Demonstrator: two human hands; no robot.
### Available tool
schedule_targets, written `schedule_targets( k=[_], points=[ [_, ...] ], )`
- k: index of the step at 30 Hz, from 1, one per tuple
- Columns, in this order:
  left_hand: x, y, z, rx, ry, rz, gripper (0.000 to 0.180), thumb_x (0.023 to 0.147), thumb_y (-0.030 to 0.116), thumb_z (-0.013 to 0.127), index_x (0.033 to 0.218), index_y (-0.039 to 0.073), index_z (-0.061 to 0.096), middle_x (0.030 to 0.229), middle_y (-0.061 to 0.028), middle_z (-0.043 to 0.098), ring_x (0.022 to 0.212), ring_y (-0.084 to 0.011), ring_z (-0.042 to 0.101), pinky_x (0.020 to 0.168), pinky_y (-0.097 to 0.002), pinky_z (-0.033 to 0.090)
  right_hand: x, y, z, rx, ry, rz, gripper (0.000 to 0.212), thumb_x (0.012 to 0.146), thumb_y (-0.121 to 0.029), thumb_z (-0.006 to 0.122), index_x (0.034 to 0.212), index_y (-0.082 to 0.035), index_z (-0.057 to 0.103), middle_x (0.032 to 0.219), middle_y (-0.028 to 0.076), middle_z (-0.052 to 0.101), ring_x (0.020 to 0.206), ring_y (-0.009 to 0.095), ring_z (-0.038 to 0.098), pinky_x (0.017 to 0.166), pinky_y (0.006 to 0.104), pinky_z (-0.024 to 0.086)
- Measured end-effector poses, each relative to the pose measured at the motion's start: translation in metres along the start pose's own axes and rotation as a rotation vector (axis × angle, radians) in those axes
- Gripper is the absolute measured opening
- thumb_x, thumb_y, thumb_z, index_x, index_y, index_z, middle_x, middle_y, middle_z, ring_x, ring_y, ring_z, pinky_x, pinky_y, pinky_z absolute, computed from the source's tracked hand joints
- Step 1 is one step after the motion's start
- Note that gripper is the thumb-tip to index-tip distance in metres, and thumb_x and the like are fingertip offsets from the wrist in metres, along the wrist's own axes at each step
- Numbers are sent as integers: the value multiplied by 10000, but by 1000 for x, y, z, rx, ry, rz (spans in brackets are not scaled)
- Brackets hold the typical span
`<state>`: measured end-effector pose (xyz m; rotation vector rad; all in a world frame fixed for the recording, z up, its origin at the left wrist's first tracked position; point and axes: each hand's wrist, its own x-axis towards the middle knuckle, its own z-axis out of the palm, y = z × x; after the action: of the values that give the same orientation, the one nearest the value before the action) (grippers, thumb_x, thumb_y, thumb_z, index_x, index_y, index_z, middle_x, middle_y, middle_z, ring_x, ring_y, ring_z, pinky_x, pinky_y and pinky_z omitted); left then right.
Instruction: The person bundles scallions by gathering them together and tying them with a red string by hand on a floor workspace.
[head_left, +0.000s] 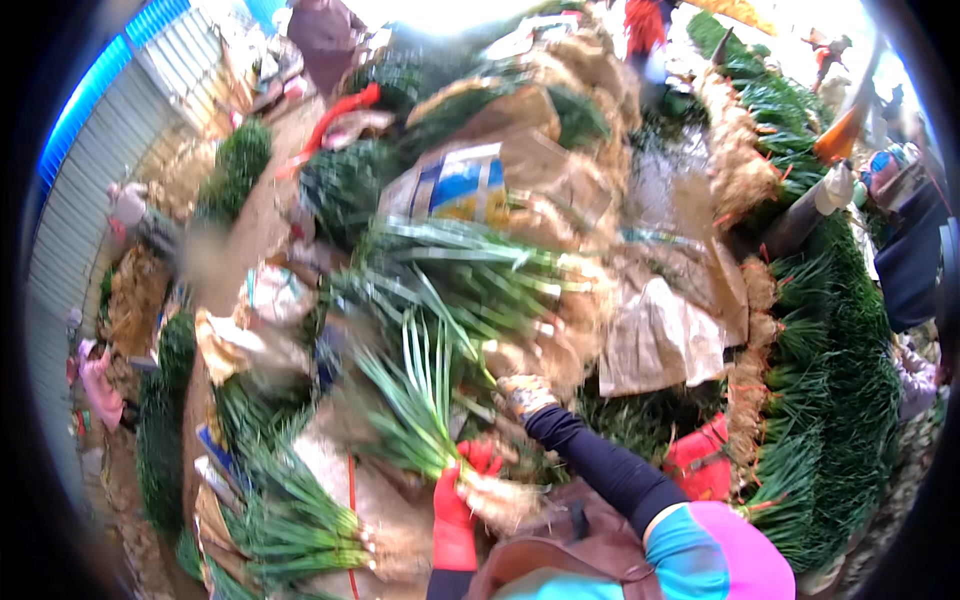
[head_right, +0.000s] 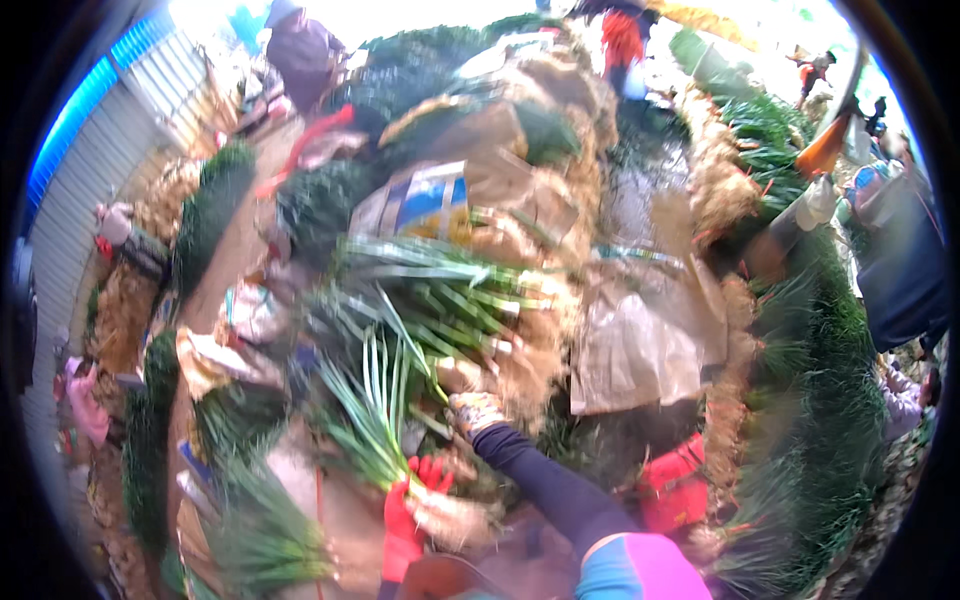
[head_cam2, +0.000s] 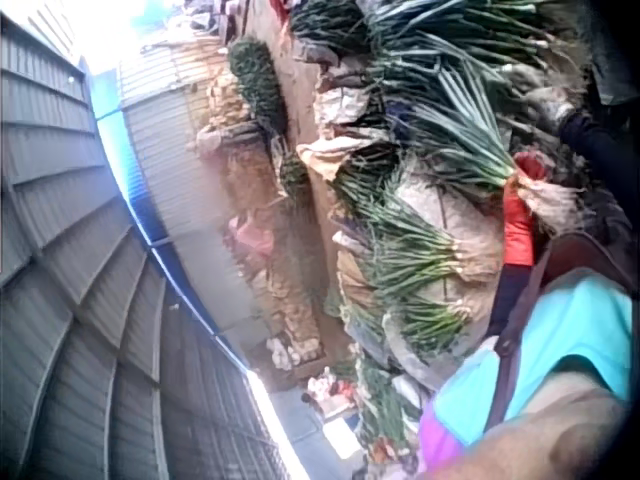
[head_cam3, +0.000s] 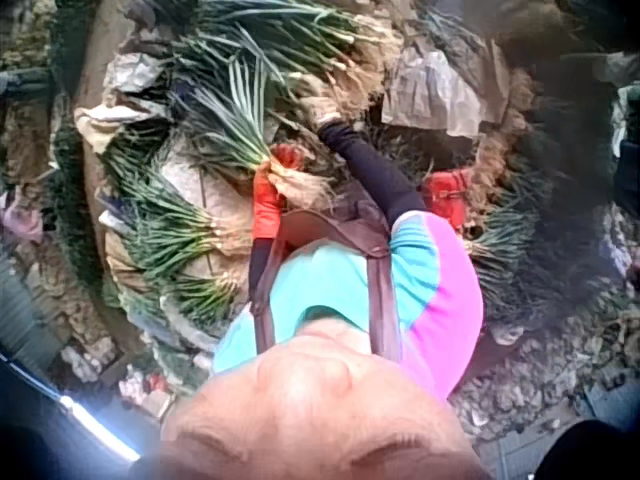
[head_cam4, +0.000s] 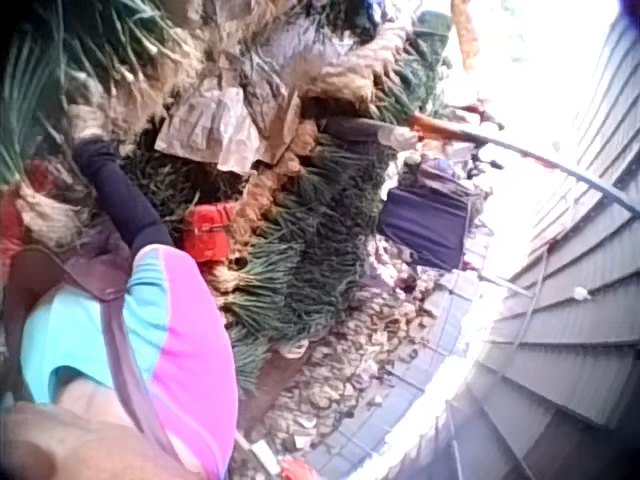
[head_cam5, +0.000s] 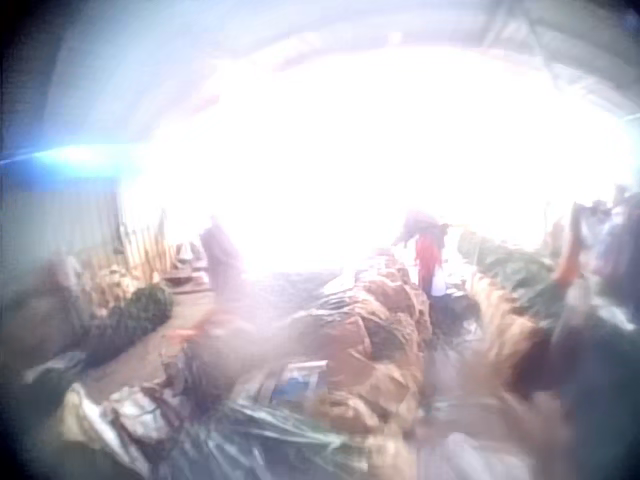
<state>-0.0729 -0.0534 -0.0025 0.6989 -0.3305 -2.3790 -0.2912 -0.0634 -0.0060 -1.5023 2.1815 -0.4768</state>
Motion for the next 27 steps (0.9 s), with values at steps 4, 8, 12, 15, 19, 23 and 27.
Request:
schedule_targets(
  k=[4, 8, 12, 15, 19, 23, 27],
  points=[
    [29, -9, -9, -16, 73, -124, 301, 843, 182, 483, 1099, 27, 507, 1319, -154, 416, 1182, -332, 425, 999, -499, 324, -59, -8, 4, 212, -177, -135, 399, 890, -415, 424, 895, -67, 619, 766, 160, 618, 718, 333, 595, 616, 440, 457],
    [29, -11, -1, 10, 48, -176, 267, 833, 169, 499, 1056, 28, 542, 1264, -157, 469, 1133, -327, 468, 955, -478, 377, -41, -3, 8, 564, 59, 124, 438, 861, -462, 459, 904, -59, 627, 831, 156, 638, 822, 305, 614, 730, 392, 466],
    [31, -12, -2, 92, 121, -167, 258, 834, 162, 499, 1050, 29, 547, 1038, -134, 566, 950, -272, 540, 870, -436, 443, -20, -10, 19, 193, -133, -6, 313, 847, -369, 510, 811, -78, 620, 795, 113, 645, 814, 284, 622, 679, 386, 484],
    [27, -3, -4, 79, 202, -99, 232, 820, 165, 513, 1017, 44, 537, 916, -92, 549, 822, -213, 523, 762, -376, 469, -34, -27, 6, 106, -79, -197, 188, 828, -274, 508, 799, -120, 613, 760, 92, 633, 735, 253, 626, 616, 348, 496],
    [24, -4, 10, 46, 143, -64, 208, 797, 200, 549, 970, 89, 521, 919, -71, 515, 802, -180, 493, 732, -322, 442, -13, 37, 27, 88, -23, 128, 194, 819, -225, 527, 848, -51, 607, 816, 124, 646, 787, 289, 635, 670, 380, 499],
    [12, 7, 32, -227, -18, -20, 229, 791, 217, 557, 978, 95, 505, 931, -67, 504, 733, -143, 480, 692, -288, 412, 8, 22, 14, -81, -206, 1, 216, 817, -242, 515, 896, -69, 616, 838, 151, 645, 802, 301, 633, 700, 413, 499],
    [-8, 37, 62, -294, -468, 164, 195, 821, 186, 549, 965, 73, 479, 918, -72, 468, 650, -125, 462, 628, -284, 399, 50, 27, 45, -133, 45, 104, 185, 807, -152, 472, 882, -69, 619, 832, 156, 647, 776, 290, 641, 653, 386, 505]
  ],
)
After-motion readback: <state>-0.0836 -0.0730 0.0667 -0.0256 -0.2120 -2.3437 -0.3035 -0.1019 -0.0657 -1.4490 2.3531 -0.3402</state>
